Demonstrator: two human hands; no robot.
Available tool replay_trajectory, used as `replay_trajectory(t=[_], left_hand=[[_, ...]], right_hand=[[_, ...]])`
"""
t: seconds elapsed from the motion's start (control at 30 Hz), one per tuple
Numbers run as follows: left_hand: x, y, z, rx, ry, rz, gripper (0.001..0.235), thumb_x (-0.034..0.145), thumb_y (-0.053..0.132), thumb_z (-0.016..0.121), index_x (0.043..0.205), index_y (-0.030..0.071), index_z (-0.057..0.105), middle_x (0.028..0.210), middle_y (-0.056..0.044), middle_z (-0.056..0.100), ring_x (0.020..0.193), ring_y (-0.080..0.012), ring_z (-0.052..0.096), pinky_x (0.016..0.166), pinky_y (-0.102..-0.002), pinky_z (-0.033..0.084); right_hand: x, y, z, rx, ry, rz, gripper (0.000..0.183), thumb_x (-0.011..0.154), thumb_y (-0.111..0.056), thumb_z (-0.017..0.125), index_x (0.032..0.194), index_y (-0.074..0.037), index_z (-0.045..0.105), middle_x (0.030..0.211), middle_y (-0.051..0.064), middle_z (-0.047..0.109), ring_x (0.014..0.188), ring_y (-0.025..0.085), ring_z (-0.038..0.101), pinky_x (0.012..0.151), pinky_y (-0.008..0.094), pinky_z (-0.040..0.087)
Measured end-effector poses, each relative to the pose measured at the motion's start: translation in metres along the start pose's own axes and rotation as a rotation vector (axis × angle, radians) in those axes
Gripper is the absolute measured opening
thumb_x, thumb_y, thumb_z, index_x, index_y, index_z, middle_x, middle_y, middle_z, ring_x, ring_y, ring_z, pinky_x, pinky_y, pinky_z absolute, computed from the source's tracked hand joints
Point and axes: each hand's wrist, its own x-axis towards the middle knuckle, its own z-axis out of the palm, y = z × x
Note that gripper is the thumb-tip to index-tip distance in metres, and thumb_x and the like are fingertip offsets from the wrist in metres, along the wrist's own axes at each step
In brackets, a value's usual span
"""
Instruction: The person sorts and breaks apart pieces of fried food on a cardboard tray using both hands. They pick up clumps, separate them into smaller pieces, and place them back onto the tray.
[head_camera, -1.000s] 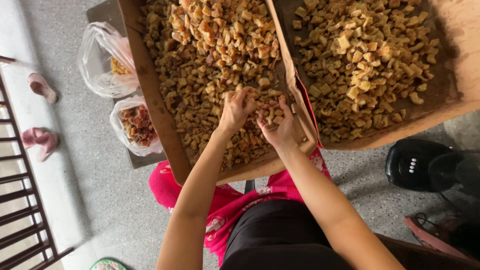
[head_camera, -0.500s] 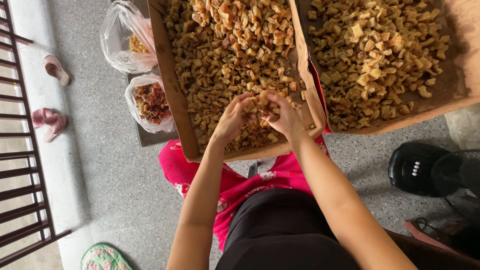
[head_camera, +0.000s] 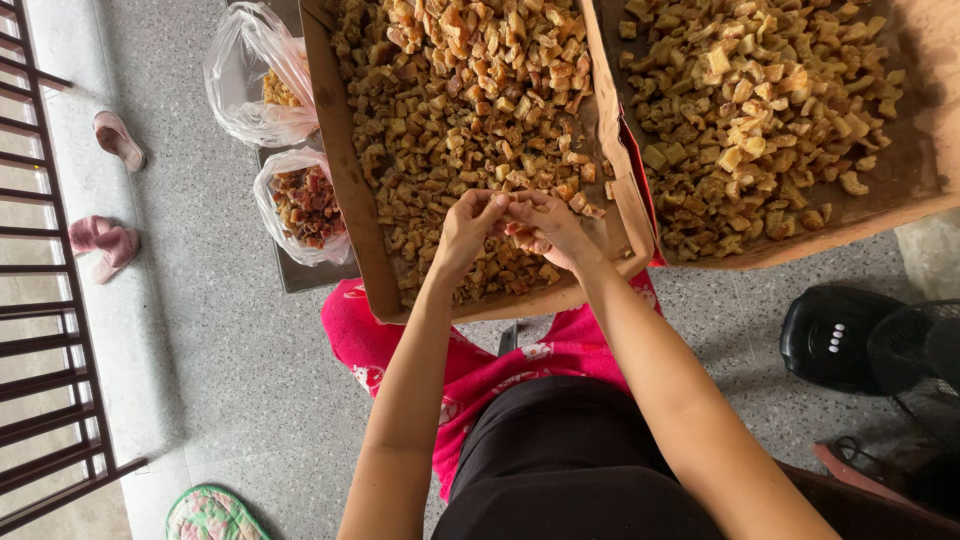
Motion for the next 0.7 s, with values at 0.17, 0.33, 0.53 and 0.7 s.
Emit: replay_trajectory(t=[0.17, 0.33, 0.53, 0.7], left_hand=[[0.009, -0.020, -0.006, -0.430, -0.172, 0.023, 0.046, 0.112, 0.038, 0.046, 0.124, -0.004, 0.061, 0.095, -0.006, 0.064, 0.080, -0.0122, 0.062, 0.076, -0.029, 0.058], [0.016, -0.032, -0.008, -0.713, -0.223, -0.017, 0.044, 0.112, 0.037, 0.045, 0.131, 0.001, 0.061, 0.095, -0.007, 0.066, 0.074, -0.0120, 0.059, 0.067, -0.028, 0.055], [0.012, -0.015, 0.004, -0.152, -0.079, 0.167, 0.044, 0.105, 0.040, 0.054, 0.135, 0.009, 0.062, 0.110, -0.006, 0.073, 0.094, -0.0116, 0.072, 0.079, -0.028, 0.064], [0.000, 0.004, 0.009, 0.245, -0.016, -0.017, 0.048, 0.097, 0.034, 0.067, 0.139, 0.013, 0.058, 0.091, -0.014, 0.070, 0.075, -0.0199, 0.068, 0.064, -0.036, 0.057]], right_hand=[[-0.008, -0.008, 0.005, 0.102, 0.048, -0.018, 0.028, 0.100, -0.026, 0.071, 0.114, -0.002, 0.066, 0.095, 0.011, 0.072, 0.073, 0.019, 0.071, 0.049, 0.024, 0.048], [-0.012, -0.024, 0.016, 0.166, -0.095, 0.064, 0.044, 0.088, -0.039, 0.078, 0.119, -0.012, 0.064, 0.107, 0.010, 0.071, 0.091, 0.020, 0.071, 0.069, 0.027, 0.058], [-0.008, -0.017, 0.011, 0.103, -0.023, 0.100, 0.050, 0.085, -0.047, 0.075, 0.121, -0.014, 0.067, 0.106, 0.009, 0.072, 0.097, 0.025, 0.071, 0.085, 0.039, 0.064], [-0.003, -0.008, 0.002, 0.044, -0.010, 0.038, 0.033, 0.098, -0.033, 0.074, 0.116, -0.007, 0.066, 0.107, 0.011, 0.069, 0.095, 0.024, 0.067, 0.085, 0.040, 0.060]])
